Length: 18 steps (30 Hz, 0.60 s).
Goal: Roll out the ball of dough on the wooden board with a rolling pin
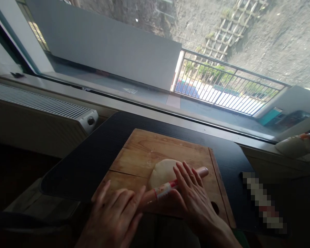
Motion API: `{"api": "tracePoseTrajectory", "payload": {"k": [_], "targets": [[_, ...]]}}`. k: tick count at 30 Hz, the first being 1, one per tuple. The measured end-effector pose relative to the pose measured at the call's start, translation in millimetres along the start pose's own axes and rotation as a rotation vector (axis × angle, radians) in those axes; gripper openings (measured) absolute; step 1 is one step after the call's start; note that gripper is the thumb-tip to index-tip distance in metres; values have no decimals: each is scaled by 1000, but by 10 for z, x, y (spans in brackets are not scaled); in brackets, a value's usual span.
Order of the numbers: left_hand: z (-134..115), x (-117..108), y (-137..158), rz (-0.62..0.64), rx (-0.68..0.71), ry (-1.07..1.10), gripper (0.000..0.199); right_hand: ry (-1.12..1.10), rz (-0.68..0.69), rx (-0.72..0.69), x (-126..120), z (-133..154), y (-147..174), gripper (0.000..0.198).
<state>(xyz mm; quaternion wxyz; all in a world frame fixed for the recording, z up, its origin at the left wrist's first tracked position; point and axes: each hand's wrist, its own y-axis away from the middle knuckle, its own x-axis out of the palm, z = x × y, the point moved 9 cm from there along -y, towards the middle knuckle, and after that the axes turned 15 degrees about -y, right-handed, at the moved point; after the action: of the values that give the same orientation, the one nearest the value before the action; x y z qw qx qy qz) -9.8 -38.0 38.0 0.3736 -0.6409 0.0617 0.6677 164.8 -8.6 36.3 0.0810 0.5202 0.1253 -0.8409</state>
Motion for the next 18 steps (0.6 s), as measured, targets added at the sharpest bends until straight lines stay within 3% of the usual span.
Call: {"api": "tracePoseTrajectory", "payload": {"k": [2,7,9,11,16,18], "targets": [[35,8,-64,0,-22,5,49,-6,-11,16,1,-18,-99,55],[283,160,-270,4,-111,-75,44,-92,-17,121,37,14,-1069,61],[328,212,-279,13,-122,-89,45,-109,1,135,44,38,-1174,61],[300,203,-230,6,-108,-66,46,-89,-16,111,25,79,-922,58],[126,89,-104,21,-49,9,51,34,4,-39,60,153,294,58],[122,81,-142,32,-47,8,51,48,9,-37,76,115,395,60]]}}
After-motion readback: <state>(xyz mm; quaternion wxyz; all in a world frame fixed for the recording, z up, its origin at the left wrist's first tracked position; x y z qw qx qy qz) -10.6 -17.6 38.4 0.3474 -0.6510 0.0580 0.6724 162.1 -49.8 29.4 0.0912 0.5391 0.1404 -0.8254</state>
